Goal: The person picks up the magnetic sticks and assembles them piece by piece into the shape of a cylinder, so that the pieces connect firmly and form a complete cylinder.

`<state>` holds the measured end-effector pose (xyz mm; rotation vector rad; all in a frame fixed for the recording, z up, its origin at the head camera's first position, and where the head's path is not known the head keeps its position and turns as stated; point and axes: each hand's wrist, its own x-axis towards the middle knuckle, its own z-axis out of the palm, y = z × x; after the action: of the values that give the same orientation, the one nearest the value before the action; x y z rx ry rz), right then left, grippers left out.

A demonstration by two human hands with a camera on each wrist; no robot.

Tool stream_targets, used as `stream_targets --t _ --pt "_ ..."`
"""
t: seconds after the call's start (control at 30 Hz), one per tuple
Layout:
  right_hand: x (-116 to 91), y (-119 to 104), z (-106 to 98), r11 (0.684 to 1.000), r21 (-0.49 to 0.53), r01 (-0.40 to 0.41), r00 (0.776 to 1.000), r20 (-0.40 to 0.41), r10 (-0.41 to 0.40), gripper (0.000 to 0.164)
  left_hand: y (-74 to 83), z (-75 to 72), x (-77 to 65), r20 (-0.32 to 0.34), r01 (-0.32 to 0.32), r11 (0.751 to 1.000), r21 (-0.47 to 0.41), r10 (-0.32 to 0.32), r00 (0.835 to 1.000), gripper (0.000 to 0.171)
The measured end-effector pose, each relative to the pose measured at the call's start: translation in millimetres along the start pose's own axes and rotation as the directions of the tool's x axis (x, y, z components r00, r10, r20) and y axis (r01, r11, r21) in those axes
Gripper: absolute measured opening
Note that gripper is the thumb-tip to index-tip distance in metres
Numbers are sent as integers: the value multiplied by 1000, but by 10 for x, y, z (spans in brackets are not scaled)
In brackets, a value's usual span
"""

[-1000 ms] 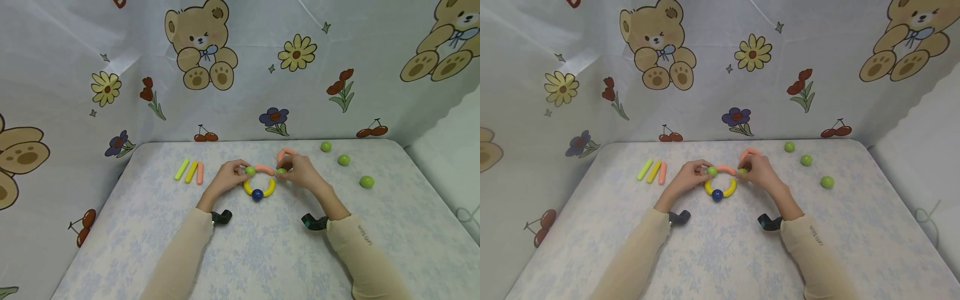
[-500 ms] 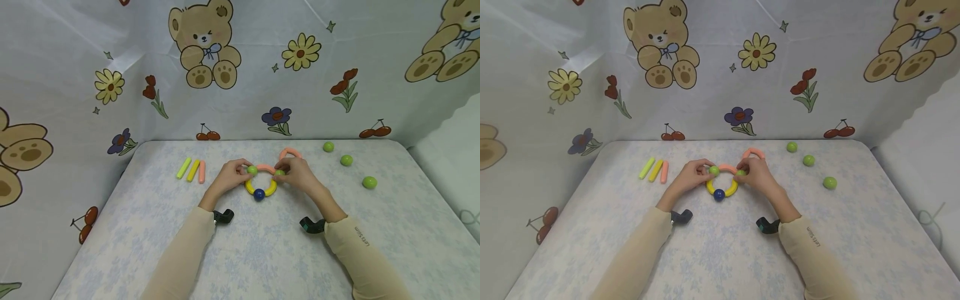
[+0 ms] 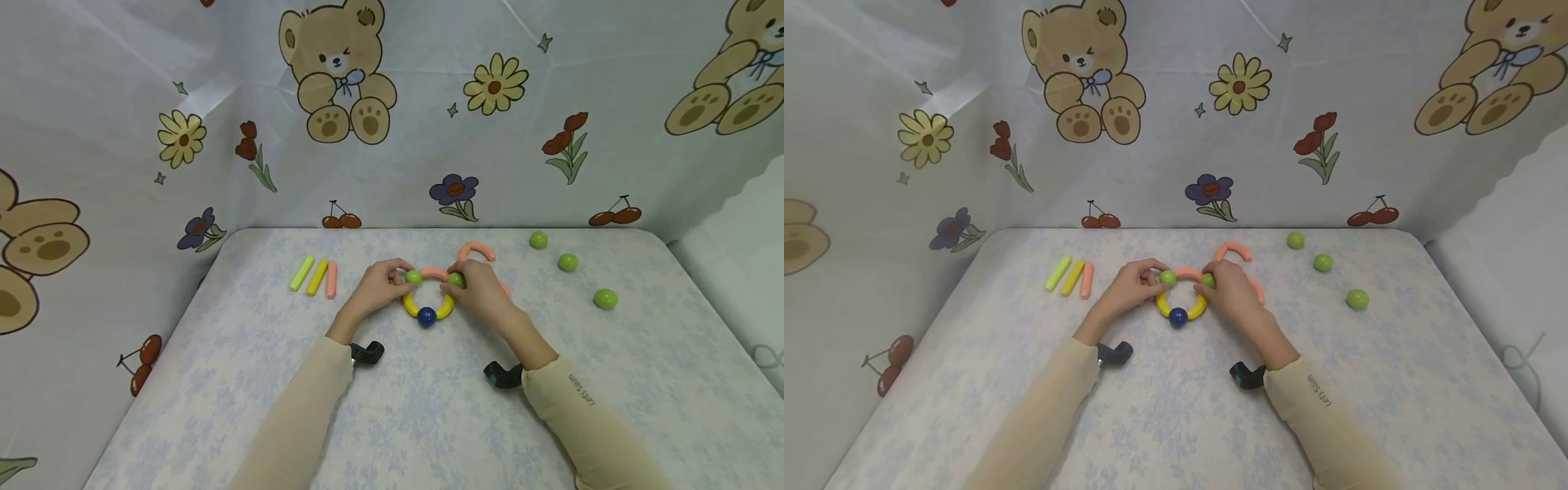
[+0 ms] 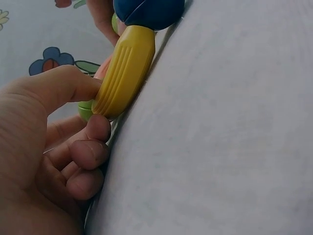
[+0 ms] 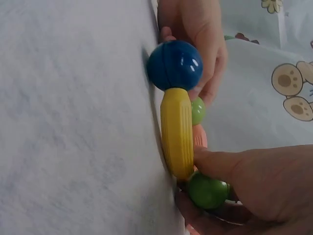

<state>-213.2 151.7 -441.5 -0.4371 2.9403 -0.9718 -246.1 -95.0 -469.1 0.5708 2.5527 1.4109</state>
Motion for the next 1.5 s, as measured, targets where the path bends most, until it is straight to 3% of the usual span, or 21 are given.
stream_targets --t 0.7,1.03,1.5 --pt "-11 29 143 975 216 -59 998 -19 64 33 -32 15 19 7 -10 1000 12 10 1000 30" --pt "-13 -16 192 975 215 -46 999 -17 51 35 -14 17 22 12 -37 998 43 36 999 32" --pt "-16 -51 189 979 202 -8 1000 -4 9 40 -9 26 22 -6 -26 999 44 27 1000 31"
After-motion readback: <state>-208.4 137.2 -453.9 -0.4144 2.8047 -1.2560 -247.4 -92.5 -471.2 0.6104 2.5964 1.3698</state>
